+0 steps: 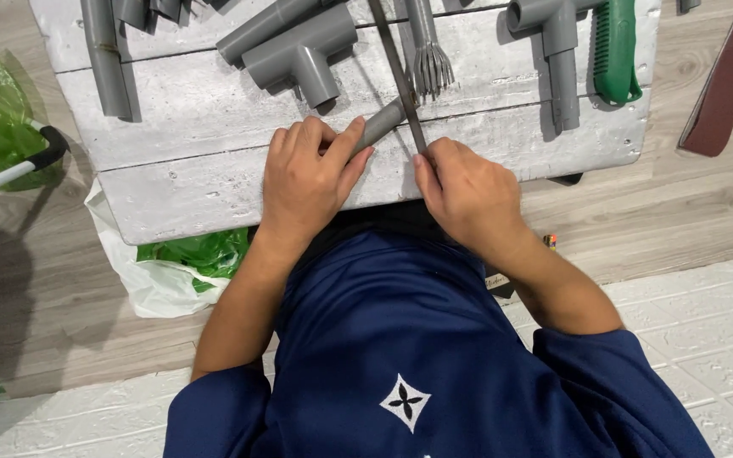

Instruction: The person smooths the cut edge of a grey plastic pipe using a metal file. They then switch to a green utility knife to scrape the edge before using a white cloth to wipe the pipe and the file. The person continues to file the pipe edge with the cloth wrapped around the tool.

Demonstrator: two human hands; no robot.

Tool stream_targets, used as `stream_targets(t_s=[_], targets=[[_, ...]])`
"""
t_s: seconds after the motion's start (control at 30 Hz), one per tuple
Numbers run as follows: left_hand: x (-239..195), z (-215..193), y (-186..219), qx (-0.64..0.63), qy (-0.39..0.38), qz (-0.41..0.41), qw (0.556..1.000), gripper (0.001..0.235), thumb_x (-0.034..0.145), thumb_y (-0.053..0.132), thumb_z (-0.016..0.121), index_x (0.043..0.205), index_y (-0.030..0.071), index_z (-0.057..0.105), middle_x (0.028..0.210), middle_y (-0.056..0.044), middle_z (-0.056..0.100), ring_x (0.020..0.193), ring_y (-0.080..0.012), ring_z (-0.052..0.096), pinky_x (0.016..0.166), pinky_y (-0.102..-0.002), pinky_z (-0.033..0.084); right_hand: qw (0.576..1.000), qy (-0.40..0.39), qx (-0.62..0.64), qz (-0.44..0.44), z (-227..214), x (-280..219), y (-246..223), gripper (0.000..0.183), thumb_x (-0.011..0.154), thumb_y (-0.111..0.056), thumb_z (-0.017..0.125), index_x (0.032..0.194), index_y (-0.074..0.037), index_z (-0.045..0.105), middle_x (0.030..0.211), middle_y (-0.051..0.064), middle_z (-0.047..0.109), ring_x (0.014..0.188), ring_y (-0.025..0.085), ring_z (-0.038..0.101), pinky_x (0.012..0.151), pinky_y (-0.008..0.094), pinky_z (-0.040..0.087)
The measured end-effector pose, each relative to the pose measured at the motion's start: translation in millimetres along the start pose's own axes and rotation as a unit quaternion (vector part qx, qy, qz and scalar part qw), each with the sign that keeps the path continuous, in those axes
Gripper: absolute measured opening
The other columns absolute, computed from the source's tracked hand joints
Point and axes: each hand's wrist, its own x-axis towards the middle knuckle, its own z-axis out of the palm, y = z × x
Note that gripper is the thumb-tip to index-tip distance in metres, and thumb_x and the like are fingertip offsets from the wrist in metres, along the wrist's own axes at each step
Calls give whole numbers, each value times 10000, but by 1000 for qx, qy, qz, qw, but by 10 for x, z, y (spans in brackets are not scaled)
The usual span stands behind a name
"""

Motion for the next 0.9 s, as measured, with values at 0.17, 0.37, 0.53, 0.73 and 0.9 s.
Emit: stream_targets(t_s=[0.17, 0.37, 0.53, 0.73, 0.9], targets=[[-11, -2, -3, -4, -2, -4, 1000, 215, 1006, 278, 780, 1146, 113, 775, 851, -27, 474, 712, -212, 575, 655, -358, 452, 999, -33, 15, 10, -33, 126, -9, 318, 1136, -301, 594, 897, -100, 654, 621, 52, 567, 548, 300, 673, 469, 397, 517], [-12, 25, -29, -6, -1, -3, 1000, 217, 1021, 295, 760, 1153, 124, 773, 846, -20, 454, 713, -206, 562, 660, -355, 440, 997, -75, -10, 10, -45, 196, 15, 292, 1111, -313, 592, 905, -108, 629, 645, 71, 571, 556, 320, 684, 477, 429, 535], [-2, 51, -25, -4, 6, -5, 1000, 214, 1022, 311, 759, 1128, 125, 770, 834, -15, 437, 700, -204, 549, 648, -355, 432, 996, -85, -15, 11, -9, 255, -9, 295, 1114, -300, 583, 894, -111, 633, 638, 61, 577, 552, 314, 693, 471, 417, 533], [-26, 74, -39, -3, 7, -6, 1000, 225, 1010, 324, 772, 1132, 136, 775, 833, -13, 437, 704, -201, 554, 647, -351, 431, 997, -65, 11, 43, 51, 266, 9, 377, 1156, -333, 523, 874, -101, 617, 622, 83, 574, 546, 349, 685, 465, 452, 531], [-9, 73, -30, -11, 9, -8, 1000, 203, 1016, 308, 769, 1116, 132, 782, 831, -14, 435, 698, -202, 550, 647, -351, 433, 999, -44, -2, 18, -30, 265, 28, 319, 1136, -287, 578, 870, -119, 626, 617, 56, 560, 554, 303, 683, 455, 413, 529]])
